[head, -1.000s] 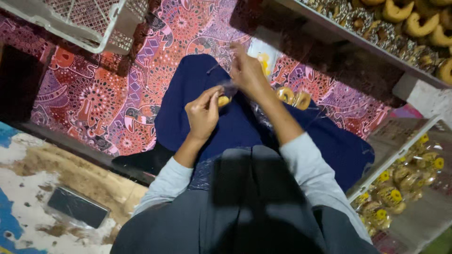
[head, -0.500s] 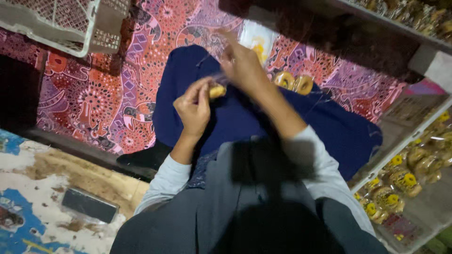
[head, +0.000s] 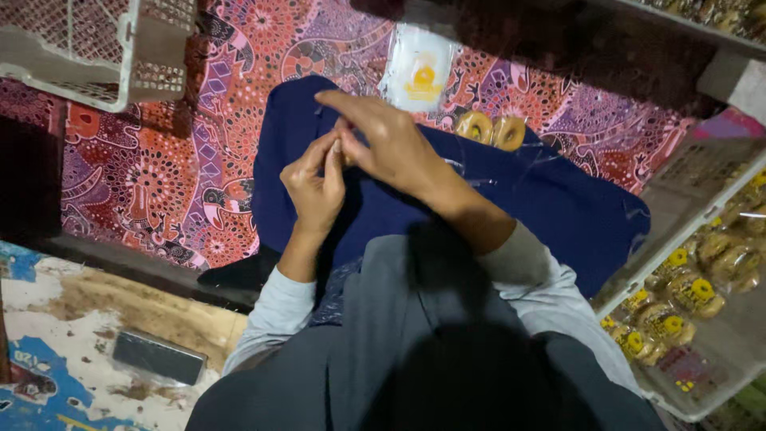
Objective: The person sits on a patterned floor mat and repeatedly picks donuts from a metal tray, places them into clear plastic bags, and arranges the sealed bags into a white crate. The task involves handling donuts and plastic bags by hand.
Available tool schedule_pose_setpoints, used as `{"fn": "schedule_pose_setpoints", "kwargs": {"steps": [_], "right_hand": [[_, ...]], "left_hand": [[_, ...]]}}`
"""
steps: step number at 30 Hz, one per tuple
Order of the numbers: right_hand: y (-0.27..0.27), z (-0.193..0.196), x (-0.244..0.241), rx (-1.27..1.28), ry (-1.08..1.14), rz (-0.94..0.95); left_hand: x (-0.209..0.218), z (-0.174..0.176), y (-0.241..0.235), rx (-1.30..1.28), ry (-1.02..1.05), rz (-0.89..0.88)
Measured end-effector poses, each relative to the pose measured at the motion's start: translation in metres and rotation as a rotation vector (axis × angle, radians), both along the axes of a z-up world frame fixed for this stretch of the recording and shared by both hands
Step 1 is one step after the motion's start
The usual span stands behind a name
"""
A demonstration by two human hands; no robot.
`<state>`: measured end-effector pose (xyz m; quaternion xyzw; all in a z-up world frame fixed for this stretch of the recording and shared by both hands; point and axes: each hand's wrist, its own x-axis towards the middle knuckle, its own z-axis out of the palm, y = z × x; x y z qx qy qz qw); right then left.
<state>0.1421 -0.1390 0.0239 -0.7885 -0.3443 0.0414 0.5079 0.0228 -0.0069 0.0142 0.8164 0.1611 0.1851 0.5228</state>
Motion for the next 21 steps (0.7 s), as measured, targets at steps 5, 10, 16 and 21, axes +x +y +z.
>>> {"fn": "schedule_pose_setpoints", "kwargs": {"steps": [5,10,16,21], "right_hand": [[-0.021,-0.034,0.018,-0.16,0.607,-0.15],[-0.014,-0.107,-0.065,0.399,1.101,0.174],[0.014,-0.127,-0.052,0.395,1.286,0.238],[0.01,-0.097,-0.048,0.131,0.648,-0.035]], "left_hand": [[0.01,0.01,-0.001,-0.379,-0.126,0.333],[-0.016,0.007,-0.014,0.074,-0.11,0.106],[-0.019,-0.043,0.027,-0.704,0.106,0.35],[-0.025,-0.074,0.041,-0.711,0.166,0.212]]}}
